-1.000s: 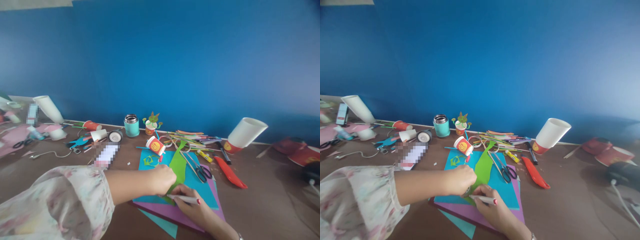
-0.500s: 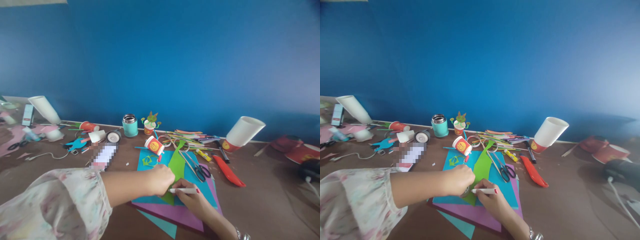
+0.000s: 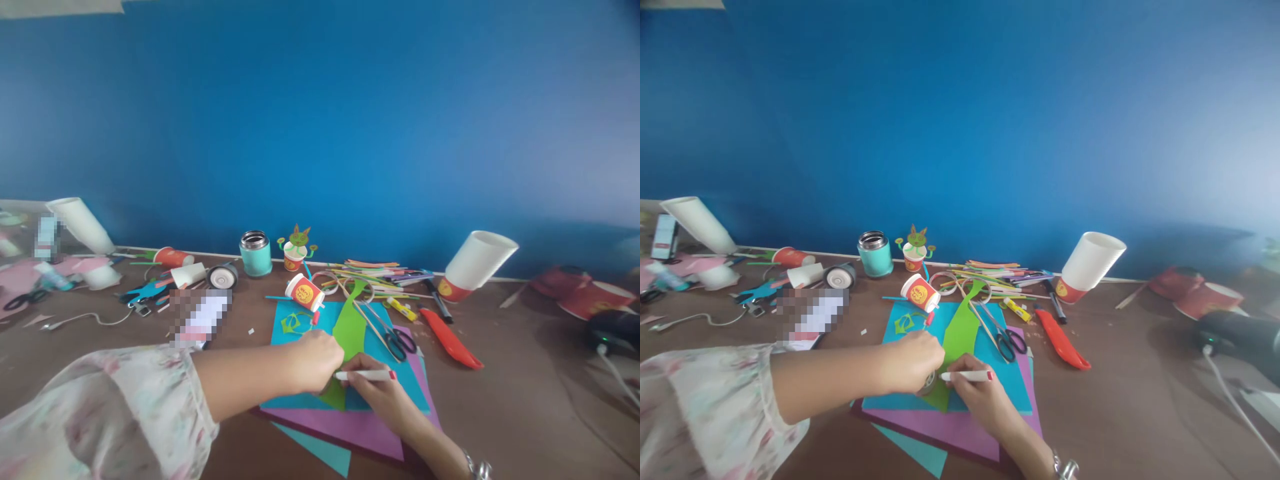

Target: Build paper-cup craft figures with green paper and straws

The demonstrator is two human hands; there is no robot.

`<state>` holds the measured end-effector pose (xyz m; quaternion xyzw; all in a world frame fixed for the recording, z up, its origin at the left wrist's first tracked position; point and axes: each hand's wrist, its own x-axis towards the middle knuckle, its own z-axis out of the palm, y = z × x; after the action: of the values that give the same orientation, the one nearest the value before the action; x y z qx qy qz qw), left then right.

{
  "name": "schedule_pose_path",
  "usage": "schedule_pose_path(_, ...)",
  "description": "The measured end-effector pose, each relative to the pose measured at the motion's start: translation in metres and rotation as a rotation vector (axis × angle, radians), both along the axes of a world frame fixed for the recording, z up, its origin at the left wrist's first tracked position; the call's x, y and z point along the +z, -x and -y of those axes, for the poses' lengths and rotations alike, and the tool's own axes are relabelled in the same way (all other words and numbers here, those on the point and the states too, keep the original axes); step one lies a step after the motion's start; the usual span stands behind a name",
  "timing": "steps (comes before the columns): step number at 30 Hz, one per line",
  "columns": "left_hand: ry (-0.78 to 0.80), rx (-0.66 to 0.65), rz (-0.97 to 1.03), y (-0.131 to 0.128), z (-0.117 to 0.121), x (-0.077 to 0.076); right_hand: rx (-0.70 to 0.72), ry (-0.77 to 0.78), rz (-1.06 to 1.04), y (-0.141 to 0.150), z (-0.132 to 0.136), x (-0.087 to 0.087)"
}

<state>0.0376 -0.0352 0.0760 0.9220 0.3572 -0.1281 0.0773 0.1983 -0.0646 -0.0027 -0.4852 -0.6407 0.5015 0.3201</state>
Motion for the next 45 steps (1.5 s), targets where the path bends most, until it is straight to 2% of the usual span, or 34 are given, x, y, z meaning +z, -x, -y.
schedule_pose_path(2, 0.005, 0.005, -0.054, 0.002, 0.002, 0.003, -0.031, 0.036, -0.107, -0.004, -0.001, 0.001)
schedule_pose_path(4, 0.003, 0.013, -0.089, 0.005, 0.006, 0.004, -0.074, 0.019, -0.129, -0.008, -0.002, 0.001)
schedule_pose_path(8, -0.022, 0.074, -0.070, 0.015, 0.015, -0.002, -0.086, -0.265, 0.176, -0.017, -0.002, -0.004)
schedule_pose_path(10, -0.019, 0.153, 0.007, 0.021, 0.019, -0.009, -0.028, -0.405, 0.342, -0.019, -0.001, -0.008)
schedule_pose_path(12, 0.002, 0.223, 0.077, 0.028, 0.021, -0.014, 0.043, -0.468, 0.448, -0.021, 0.000, -0.010)
schedule_pose_path(16, 0.051, 0.361, 0.263, 0.045, 0.018, -0.015, 0.106, -0.474, 0.537, -0.024, 0.000, -0.009)
schedule_pose_path(20, 0.041, 0.518, 0.546, 0.065, 0.012, -0.009, 0.144, -0.491, 0.521, -0.025, 0.001, -0.004)
schedule_pose_path(23, 0.059, 0.490, 0.646, 0.067, 0.017, -0.015, 0.183, -0.473, 0.499, -0.019, 0.003, 0.000)
schedule_pose_path(26, 0.055, 0.460, 0.663, 0.055, 0.029, -0.030, 0.188, -0.415, 0.455, -0.011, 0.004, 0.003)
schedule_pose_path(29, 0.012, 0.434, 0.665, 0.041, 0.037, -0.047, 0.129, -0.377, 0.394, -0.008, 0.001, 0.001)
schedule_pose_path(32, -0.027, 0.409, 0.652, 0.034, 0.037, -0.060, 0.093, -0.399, 0.372, -0.010, -0.002, -0.003)
schedule_pose_path(35, -0.067, 0.401, 0.681, 0.033, 0.036, -0.070, 0.120, -0.414, 0.347, -0.010, -0.002, -0.005)
schedule_pose_path(40, -0.044, 0.429, 0.728, 0.036, 0.038, -0.083, 0.211, -0.431, 0.340, -0.004, 0.007, -0.001)
schedule_pose_path(45, 0.029, 0.446, 0.790, 0.040, 0.038, -0.088, 0.234, -0.384, 0.410, 0.002, 0.011, 0.002)
